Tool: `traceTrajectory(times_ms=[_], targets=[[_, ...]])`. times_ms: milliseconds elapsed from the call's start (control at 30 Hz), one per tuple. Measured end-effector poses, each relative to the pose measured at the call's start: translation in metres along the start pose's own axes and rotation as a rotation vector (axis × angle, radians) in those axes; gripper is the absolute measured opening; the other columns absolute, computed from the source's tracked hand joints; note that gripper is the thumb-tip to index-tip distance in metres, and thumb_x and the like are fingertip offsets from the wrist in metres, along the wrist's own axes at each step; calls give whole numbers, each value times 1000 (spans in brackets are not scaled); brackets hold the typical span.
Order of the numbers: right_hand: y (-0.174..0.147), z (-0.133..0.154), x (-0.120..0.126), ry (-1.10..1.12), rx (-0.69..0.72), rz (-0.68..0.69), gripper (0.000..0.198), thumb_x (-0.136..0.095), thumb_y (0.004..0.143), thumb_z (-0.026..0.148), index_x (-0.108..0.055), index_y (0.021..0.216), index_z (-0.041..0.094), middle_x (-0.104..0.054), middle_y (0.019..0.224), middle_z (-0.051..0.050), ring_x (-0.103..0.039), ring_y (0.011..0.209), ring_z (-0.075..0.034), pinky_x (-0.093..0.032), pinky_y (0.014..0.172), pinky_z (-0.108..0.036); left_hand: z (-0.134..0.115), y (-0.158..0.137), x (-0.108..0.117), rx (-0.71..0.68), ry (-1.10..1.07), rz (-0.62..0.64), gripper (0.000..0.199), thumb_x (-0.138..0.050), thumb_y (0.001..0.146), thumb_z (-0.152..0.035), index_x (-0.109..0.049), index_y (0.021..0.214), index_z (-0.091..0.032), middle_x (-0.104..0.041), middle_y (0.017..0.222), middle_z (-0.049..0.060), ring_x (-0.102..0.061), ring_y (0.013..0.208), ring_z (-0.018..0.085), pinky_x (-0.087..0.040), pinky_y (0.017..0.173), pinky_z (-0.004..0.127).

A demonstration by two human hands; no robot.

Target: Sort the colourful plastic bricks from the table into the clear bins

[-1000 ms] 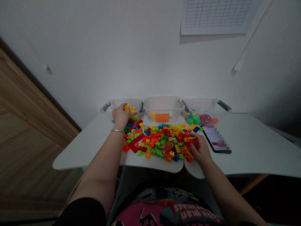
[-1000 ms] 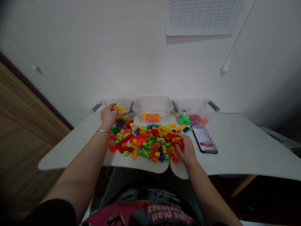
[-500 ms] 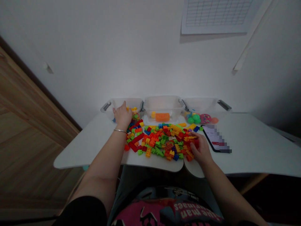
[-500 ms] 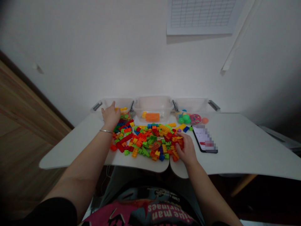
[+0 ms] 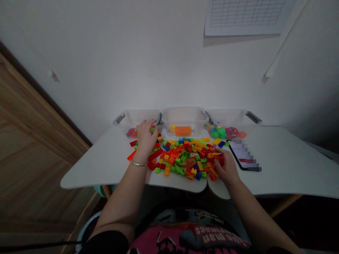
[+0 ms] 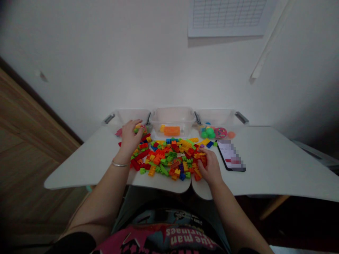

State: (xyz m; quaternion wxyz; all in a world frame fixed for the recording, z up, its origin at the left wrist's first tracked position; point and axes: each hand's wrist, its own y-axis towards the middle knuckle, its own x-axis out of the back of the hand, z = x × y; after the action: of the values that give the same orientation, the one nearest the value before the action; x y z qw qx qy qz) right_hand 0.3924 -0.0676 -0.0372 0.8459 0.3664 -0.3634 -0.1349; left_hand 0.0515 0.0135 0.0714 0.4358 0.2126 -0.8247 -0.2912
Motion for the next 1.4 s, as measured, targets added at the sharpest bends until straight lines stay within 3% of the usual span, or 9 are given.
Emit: traceTrajectory(times_ms=[200,300,400,600,867,1133,1400], targets=[[1,1,1,-1,35,2,35,-52,87,29,-55,121,21,-65,110,-12,-60,103,-29,-51,88,-49,-16,-49,-8,-156,-2,301,32,-53,88,-23,-70,115,-21,-71,121,8,-56,122,28,-38,110,50],[1,2,1,0,41,7,35,-52,87,27,-56,121,21,-66,109,-12,-60,103,-29,-51,88,-49,-17,-58,-11,-255,46,450,33,-50,88,-18,-71,114,-22,-71,120,9,-61,115,26,-43,105,45],[1,3,1,-1,29,11,35,-52,86,26,-56,120,21,-66,109,-11,-60,102,-29,-51,88,-49,-15,-59,-14,-291,115,516,40,-47,85,-9,-72,114,-22,-71,120,9,-62,114,25,-43,105,45],[2,2,1,-16,46,9,33,-52,86,26,-56,118,21,-66,107,-11,-61,101,-28,-51,87,-47,-10,-59,-17,-277,241,560,45,-42,86,-5,-70,118,-20,-68,127,8,-60,120,24,-40,110,46],[2,2,1,-32,42,-2,32,-52,86,25,-56,117,22,-67,107,-11,-61,99,-28,-51,85,-47,1,-56,-15,-249,360,510,45,-41,90,-9,-67,123,-24,-65,133,6,-58,122,26,-37,112,52],[2,2,0,-41,32,-4,32,-53,85,24,-57,117,22,-67,107,-11,-61,100,-28,-52,86,-47,-12,-50,-14,-462,276,560,45,-44,90,-6,-67,122,-28,-68,129,2,-55,123,25,-33,114,53],[2,3,0,-36,30,-13,30,-52,86,23,-57,115,22,-67,105,-11,-62,99,-27,-52,87,-46,-14,-41,-15,-522,318,592,32,-53,90,-14,-73,111,-28,-74,112,3,-61,109,24,-29,116,54]])
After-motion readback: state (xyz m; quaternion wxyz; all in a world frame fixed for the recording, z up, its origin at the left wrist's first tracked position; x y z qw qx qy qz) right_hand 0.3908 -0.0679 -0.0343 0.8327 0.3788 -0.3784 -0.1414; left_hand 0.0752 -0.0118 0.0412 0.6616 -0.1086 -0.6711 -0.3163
